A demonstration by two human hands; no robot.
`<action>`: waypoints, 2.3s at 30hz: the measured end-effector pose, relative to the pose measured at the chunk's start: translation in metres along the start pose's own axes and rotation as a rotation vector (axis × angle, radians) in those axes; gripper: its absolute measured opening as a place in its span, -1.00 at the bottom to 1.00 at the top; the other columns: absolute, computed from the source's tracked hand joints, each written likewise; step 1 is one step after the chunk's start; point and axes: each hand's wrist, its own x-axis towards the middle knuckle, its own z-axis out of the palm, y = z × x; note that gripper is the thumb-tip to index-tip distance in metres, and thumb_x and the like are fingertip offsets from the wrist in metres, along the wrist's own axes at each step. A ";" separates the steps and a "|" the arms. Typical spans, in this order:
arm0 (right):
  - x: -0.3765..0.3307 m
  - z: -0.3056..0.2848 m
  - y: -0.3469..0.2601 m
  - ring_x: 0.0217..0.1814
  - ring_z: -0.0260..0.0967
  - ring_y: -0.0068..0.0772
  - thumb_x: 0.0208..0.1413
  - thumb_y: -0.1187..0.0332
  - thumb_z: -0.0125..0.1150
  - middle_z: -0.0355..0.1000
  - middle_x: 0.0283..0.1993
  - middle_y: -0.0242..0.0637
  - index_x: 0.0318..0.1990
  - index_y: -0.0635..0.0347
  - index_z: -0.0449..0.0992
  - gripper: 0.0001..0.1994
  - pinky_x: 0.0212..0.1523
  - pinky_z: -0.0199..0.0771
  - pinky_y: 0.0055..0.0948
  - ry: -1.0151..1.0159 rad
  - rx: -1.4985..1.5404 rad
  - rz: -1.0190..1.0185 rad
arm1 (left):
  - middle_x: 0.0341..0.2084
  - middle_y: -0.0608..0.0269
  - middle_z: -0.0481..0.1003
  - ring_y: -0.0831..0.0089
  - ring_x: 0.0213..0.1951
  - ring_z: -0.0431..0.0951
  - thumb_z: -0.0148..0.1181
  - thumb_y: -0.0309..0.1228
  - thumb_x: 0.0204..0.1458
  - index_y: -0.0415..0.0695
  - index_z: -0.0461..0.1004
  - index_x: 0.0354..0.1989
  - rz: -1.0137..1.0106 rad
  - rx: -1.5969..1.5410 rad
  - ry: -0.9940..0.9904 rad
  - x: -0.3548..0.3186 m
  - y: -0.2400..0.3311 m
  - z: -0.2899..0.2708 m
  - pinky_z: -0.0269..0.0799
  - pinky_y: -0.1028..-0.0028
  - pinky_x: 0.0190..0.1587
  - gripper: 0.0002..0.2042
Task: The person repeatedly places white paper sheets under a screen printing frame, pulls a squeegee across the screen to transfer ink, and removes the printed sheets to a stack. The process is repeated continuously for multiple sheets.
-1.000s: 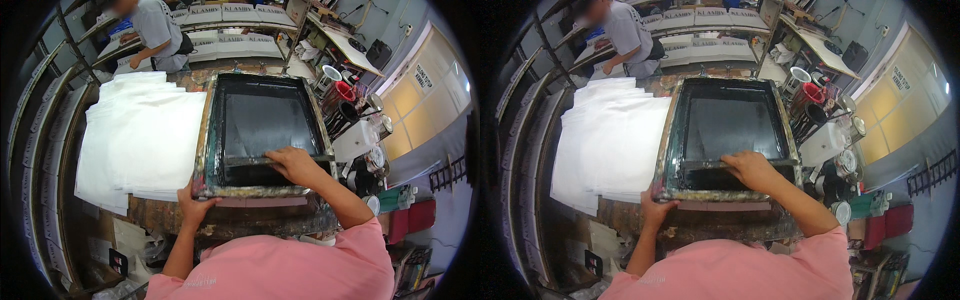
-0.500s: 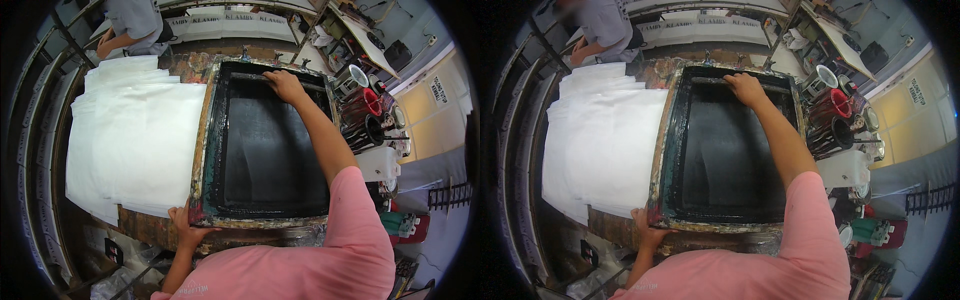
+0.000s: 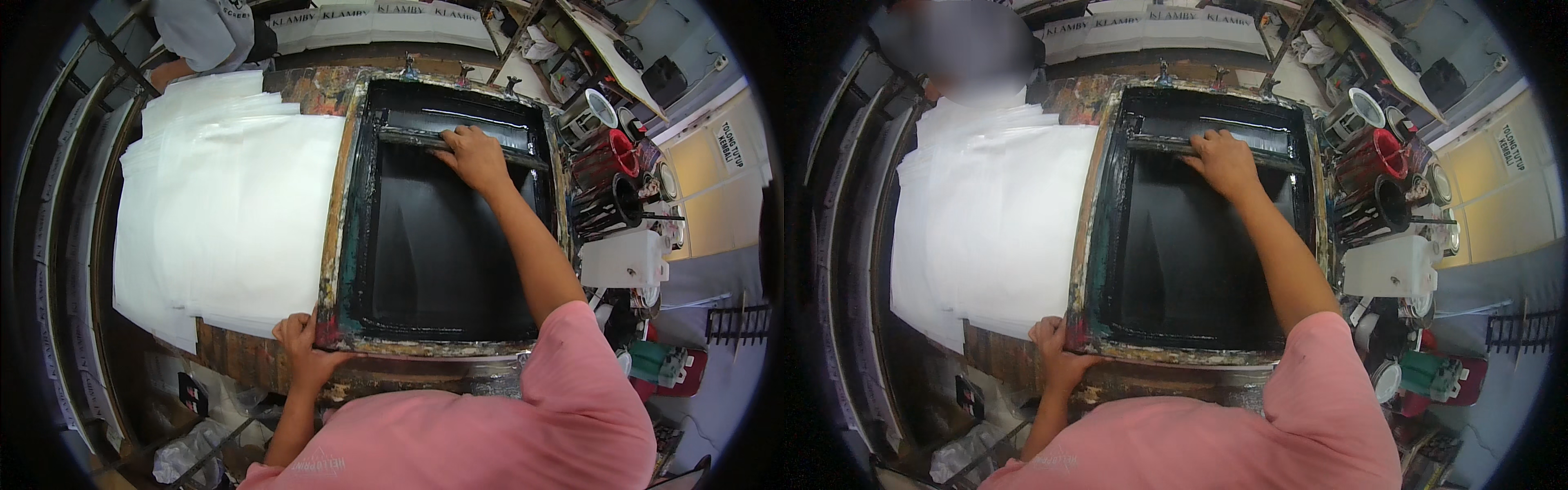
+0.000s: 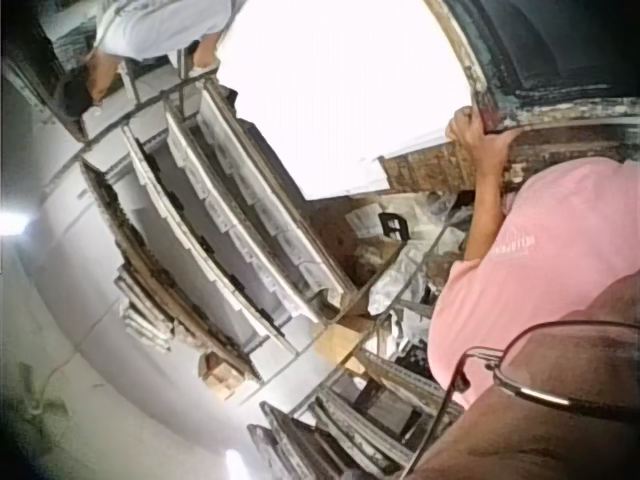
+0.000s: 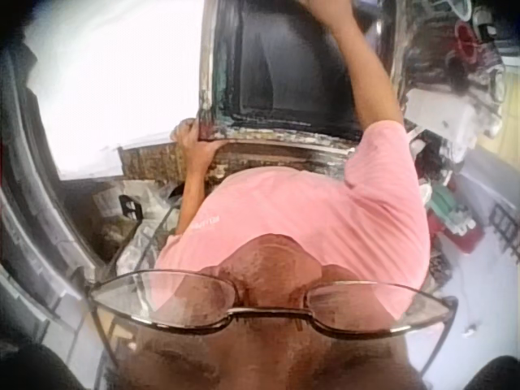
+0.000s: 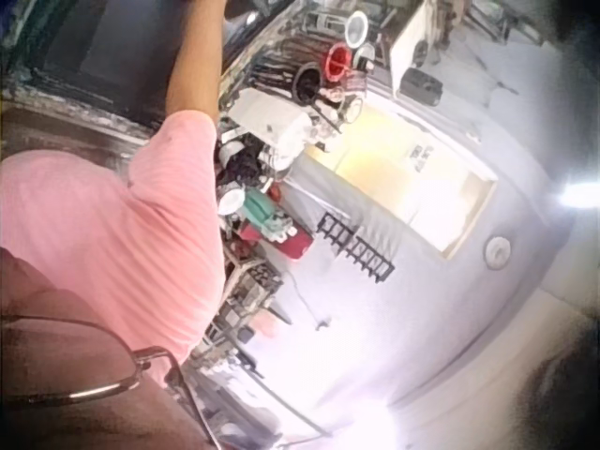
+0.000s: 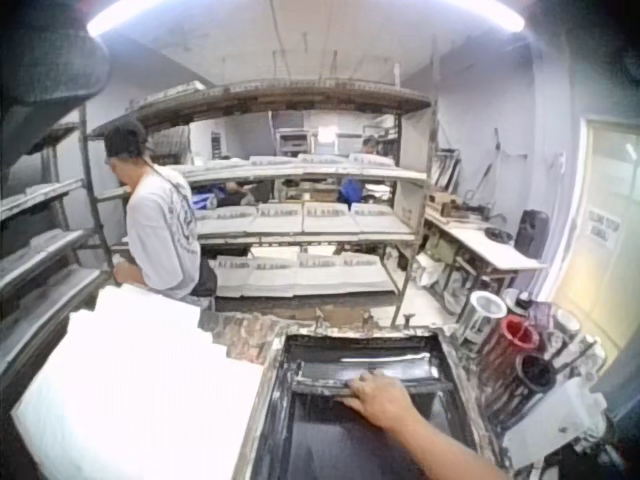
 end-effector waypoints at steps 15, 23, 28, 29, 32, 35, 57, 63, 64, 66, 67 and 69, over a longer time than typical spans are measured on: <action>-0.246 -0.089 -0.143 -0.08 0.52 -0.09 -0.04 0.18 0.59 0.52 -0.14 -0.26 0.02 0.13 0.60 -0.53 -0.15 0.63 -0.16 -0.115 0.200 -0.030 | -0.13 0.25 0.44 0.15 0.04 0.33 0.79 -0.04 -0.57 -0.16 0.64 -0.07 0.030 -0.049 0.029 -0.008 -0.004 0.003 0.14 0.15 0.19 -0.21; -0.238 -0.127 -0.146 0.00 0.48 0.03 0.13 0.16 0.47 0.45 -0.08 -0.13 -0.04 0.17 0.47 -0.61 -0.09 0.61 -0.08 -0.157 0.182 -0.014 | -0.12 0.27 0.47 0.20 0.05 0.41 0.78 0.04 -0.47 -0.12 0.68 -0.03 0.017 -0.029 0.135 -0.013 -0.003 0.005 0.14 0.17 0.20 -0.23; -0.262 -0.154 -0.173 0.09 0.43 -0.04 0.14 0.19 0.47 0.47 -0.04 -0.19 0.00 0.14 0.52 -0.63 0.19 0.44 0.10 0.000 0.050 0.016 | -0.05 0.18 0.61 0.26 -0.01 0.61 0.81 -0.04 -0.35 -0.23 0.60 0.23 -0.042 -0.465 0.194 -0.005 0.009 0.005 0.44 0.15 0.13 -0.10; -0.262 -0.161 -0.178 0.09 0.43 -0.06 0.14 0.20 0.47 0.48 -0.04 -0.20 0.00 0.14 0.53 -0.63 0.22 0.40 0.14 0.085 0.006 0.010 | -0.04 0.14 0.62 0.27 -0.02 0.63 0.82 -0.07 -0.35 -0.25 0.57 0.28 -0.143 -0.615 0.161 -0.001 0.016 0.002 0.51 0.16 0.10 -0.06; -0.248 -0.182 -0.180 0.02 0.40 -0.10 0.04 0.13 0.45 0.46 -0.09 -0.24 -0.03 0.13 0.55 -0.59 0.26 0.21 0.13 0.204 -0.022 0.043 | 0.09 0.12 0.61 0.41 0.03 0.63 0.77 -0.42 -0.19 -0.36 0.38 0.43 -0.054 -1.031 0.219 0.015 0.045 -0.014 0.61 0.34 0.07 -0.06; -0.212 -0.206 -0.166 -0.05 0.37 -0.12 -0.03 0.05 0.40 0.43 -0.16 -0.26 -0.09 0.15 0.55 -0.56 0.18 0.17 0.05 0.357 -0.076 0.002 | 0.06 0.12 0.60 0.44 0.02 0.60 0.70 -0.32 -0.03 -0.33 0.31 0.49 0.005 -1.037 0.304 0.038 0.073 -0.037 0.54 0.43 0.08 -0.09; -0.044 -0.339 -0.086 -0.26 0.55 0.16 0.25 -0.03 0.15 0.56 -0.42 0.06 -0.27 0.29 0.67 -0.53 0.00 0.47 0.07 0.526 -0.065 -0.061 | 0.44 -0.10 0.36 -0.11 0.45 0.27 0.26 -0.20 0.31 -0.11 0.45 0.40 0.286 -0.008 0.061 0.396 0.021 0.185 0.17 0.06 0.47 -0.47; -0.042 -0.350 -0.101 -0.34 0.54 0.11 0.25 -0.03 0.06 0.54 -0.48 0.05 -0.39 0.34 0.61 -0.48 0.00 0.50 0.03 0.483 -0.092 0.030 | -0.65 0.25 0.57 0.39 -0.63 0.48 0.28 -0.29 0.30 -0.24 0.65 -0.38 0.374 -0.778 -0.113 0.388 0.025 0.136 0.38 0.34 -0.49 -0.73; -0.042 -0.356 -0.105 -0.35 0.54 0.10 0.25 -0.03 0.05 0.53 -0.49 0.05 -0.42 0.35 0.61 -0.47 0.00 0.51 0.02 0.463 -0.091 0.061 | -0.65 0.25 0.56 0.46 -0.62 0.47 0.30 -0.29 0.29 -0.26 0.62 -0.44 0.185 -0.687 -0.176 0.385 0.016 0.110 0.36 0.37 -0.50 -0.69; -0.044 -0.363 -0.113 -0.38 0.52 0.08 0.24 -0.03 0.05 0.52 -0.51 0.04 -0.44 0.36 0.59 -0.46 -0.01 0.50 0.01 0.449 -0.068 0.101 | -0.66 0.25 0.55 0.51 -0.60 0.47 0.33 -0.28 0.26 -0.25 0.60 -0.54 -0.080 -0.476 -0.188 0.356 -0.012 0.061 0.35 0.39 -0.49 -0.65; -0.048 -0.365 -0.116 -0.37 0.52 0.07 0.22 -0.01 0.09 0.52 -0.50 0.03 -0.44 0.36 0.59 -0.49 -0.03 0.49 0.01 0.443 -0.017 0.101 | -0.65 0.25 0.55 0.51 -0.60 0.47 0.32 -0.28 0.26 -0.25 0.60 -0.54 -0.070 -0.406 -0.121 0.330 -0.032 0.040 0.36 0.40 -0.48 -0.65; -0.057 -0.365 -0.120 -0.35 0.52 0.06 0.17 0.03 0.18 0.50 -0.49 0.02 -0.45 0.36 0.57 -0.54 -0.08 0.47 -0.01 0.432 0.085 0.104 | -0.63 0.23 0.56 0.51 -0.57 0.49 0.33 -0.29 0.27 -0.27 0.61 -0.50 -0.211 -0.286 0.035 0.269 -0.076 0.005 0.39 0.42 -0.45 -0.67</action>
